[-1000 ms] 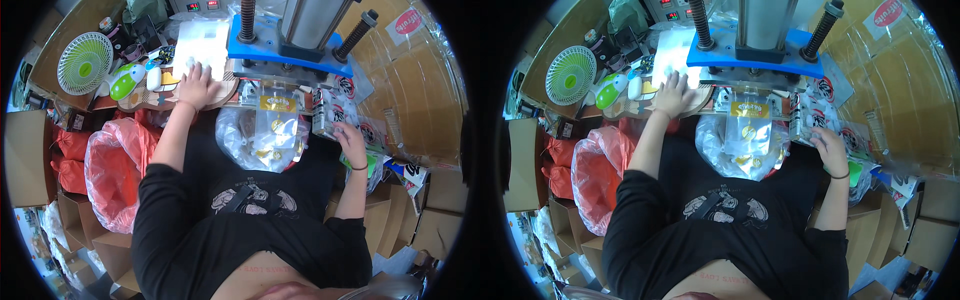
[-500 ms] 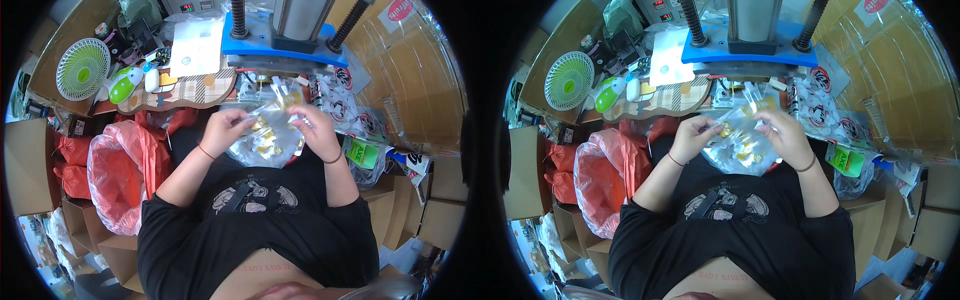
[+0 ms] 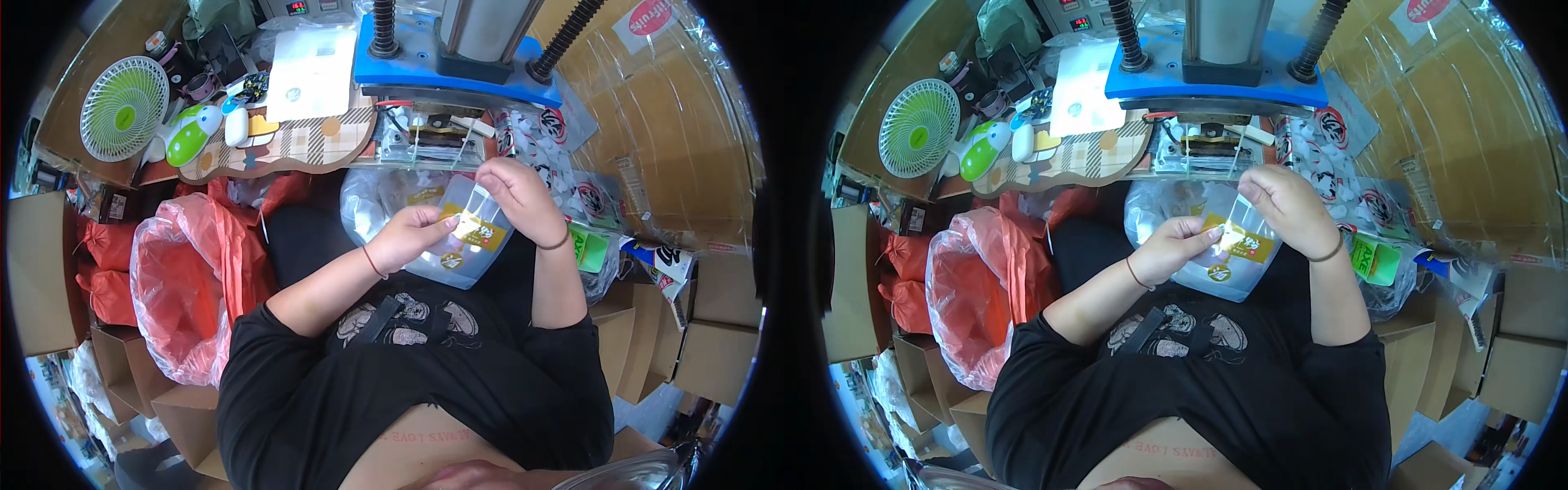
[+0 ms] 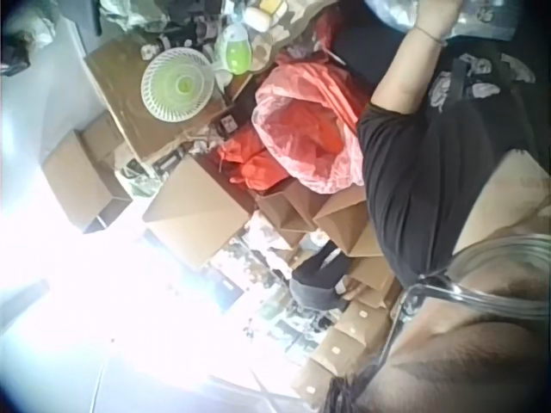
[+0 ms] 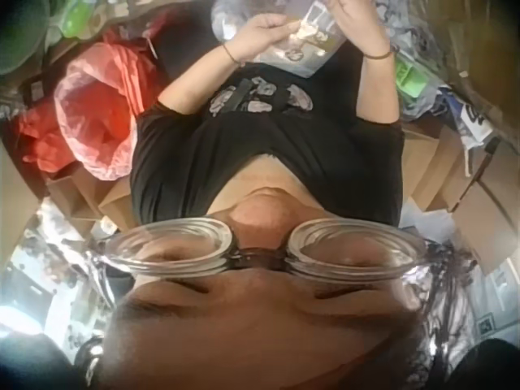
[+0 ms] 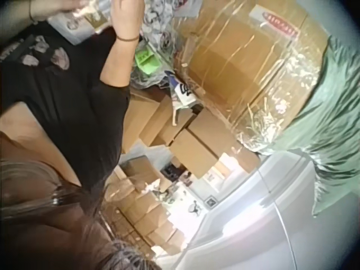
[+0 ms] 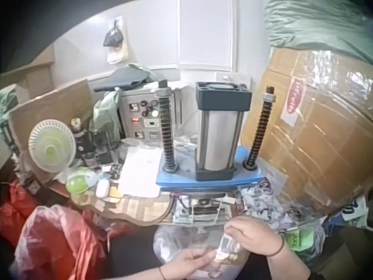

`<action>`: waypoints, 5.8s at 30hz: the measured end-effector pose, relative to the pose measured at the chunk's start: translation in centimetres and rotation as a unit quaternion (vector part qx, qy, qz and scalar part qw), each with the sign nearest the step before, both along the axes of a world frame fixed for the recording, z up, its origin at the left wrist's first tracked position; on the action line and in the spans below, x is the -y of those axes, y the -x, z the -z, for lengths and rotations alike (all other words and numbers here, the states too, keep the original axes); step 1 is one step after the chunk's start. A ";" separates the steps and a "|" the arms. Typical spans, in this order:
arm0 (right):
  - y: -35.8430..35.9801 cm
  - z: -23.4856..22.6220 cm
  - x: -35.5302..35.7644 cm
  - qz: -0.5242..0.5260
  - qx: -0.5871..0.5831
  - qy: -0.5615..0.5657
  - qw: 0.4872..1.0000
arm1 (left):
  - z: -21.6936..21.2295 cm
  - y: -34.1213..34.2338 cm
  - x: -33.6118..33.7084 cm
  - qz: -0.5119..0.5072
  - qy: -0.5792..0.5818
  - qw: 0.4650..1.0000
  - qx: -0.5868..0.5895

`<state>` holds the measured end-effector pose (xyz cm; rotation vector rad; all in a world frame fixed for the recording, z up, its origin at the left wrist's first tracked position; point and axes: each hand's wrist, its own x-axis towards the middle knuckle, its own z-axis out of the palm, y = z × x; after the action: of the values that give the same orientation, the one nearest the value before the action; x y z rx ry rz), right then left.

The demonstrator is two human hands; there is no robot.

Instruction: Placing small items into plastic bags and sealing them using a heat-sealing machine.

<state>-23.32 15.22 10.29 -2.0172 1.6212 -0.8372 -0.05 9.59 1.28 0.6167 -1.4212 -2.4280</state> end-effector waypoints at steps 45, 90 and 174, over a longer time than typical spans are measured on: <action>-0.3 0.9 1.0 0.030 0.218 -0.007 0.976 | -1.0 -0.5 0.5 -0.056 0.068 0.996 0.007; 4.2 0.7 1.2 0.142 -0.045 0.025 0.989 | -2.6 0.7 0.6 0.057 -0.089 0.994 0.028; -3.2 -0.1 3.7 0.029 0.060 0.082 0.994 | -1.0 -2.8 5.3 -0.082 0.319 0.928 0.174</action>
<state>-20.11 11.51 10.37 -1.9940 1.5963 -1.1239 2.71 4.25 2.26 0.9687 -2.0610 -1.6240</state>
